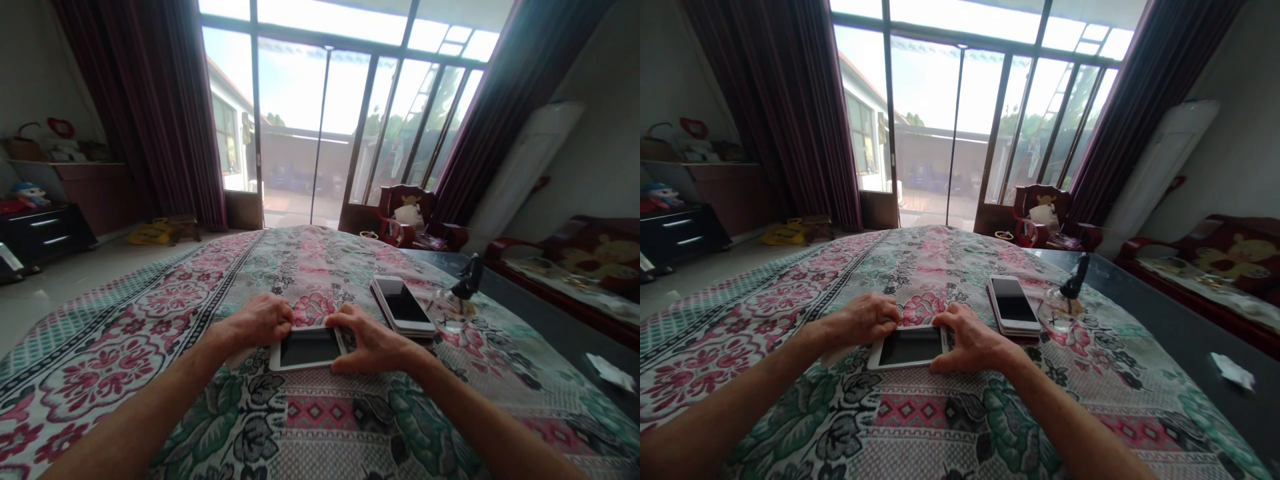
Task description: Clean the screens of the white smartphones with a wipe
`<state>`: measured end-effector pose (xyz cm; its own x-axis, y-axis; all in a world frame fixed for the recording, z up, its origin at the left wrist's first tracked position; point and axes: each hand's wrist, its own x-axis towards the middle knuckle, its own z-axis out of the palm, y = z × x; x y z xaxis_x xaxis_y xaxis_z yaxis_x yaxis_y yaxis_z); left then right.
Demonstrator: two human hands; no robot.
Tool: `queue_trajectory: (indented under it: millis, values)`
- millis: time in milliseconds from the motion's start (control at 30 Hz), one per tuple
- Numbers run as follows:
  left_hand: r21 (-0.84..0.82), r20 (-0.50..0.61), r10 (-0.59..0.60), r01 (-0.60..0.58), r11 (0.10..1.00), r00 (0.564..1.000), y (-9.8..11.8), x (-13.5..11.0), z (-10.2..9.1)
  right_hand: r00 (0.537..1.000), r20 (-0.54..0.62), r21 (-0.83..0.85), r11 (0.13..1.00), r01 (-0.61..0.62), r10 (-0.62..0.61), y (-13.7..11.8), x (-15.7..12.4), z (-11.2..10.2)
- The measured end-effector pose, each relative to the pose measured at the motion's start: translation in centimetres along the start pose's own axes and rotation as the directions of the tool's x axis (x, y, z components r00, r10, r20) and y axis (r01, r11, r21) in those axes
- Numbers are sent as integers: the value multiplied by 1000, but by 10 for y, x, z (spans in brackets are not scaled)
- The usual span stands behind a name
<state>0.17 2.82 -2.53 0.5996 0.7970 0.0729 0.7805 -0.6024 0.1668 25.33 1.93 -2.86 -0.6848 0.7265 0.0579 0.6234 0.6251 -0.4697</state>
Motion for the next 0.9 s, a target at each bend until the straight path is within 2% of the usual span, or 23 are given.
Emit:
queue_trajectory:
  millis: [167,400,600,767,900]
  values:
    - [59,-27,35,-34,998,999,13,8,3,1000,-12,-3,1000,13,-13,2,0,2]
    - [9,12,52,-52,999,999,19,25,4,1000,-16,-8,1000,25,-25,2,0,2]
    - [-25,33,102,-101,995,994,22,39,7,1000,-10,13,1000,-17,17,1,0,2]
    - [-35,47,108,-106,994,993,18,38,7,995,-23,57,994,-97,98,0,-1,2]
    - [-95,62,91,-85,992,994,6,28,3,993,-5,61,992,-113,114,0,-1,1]
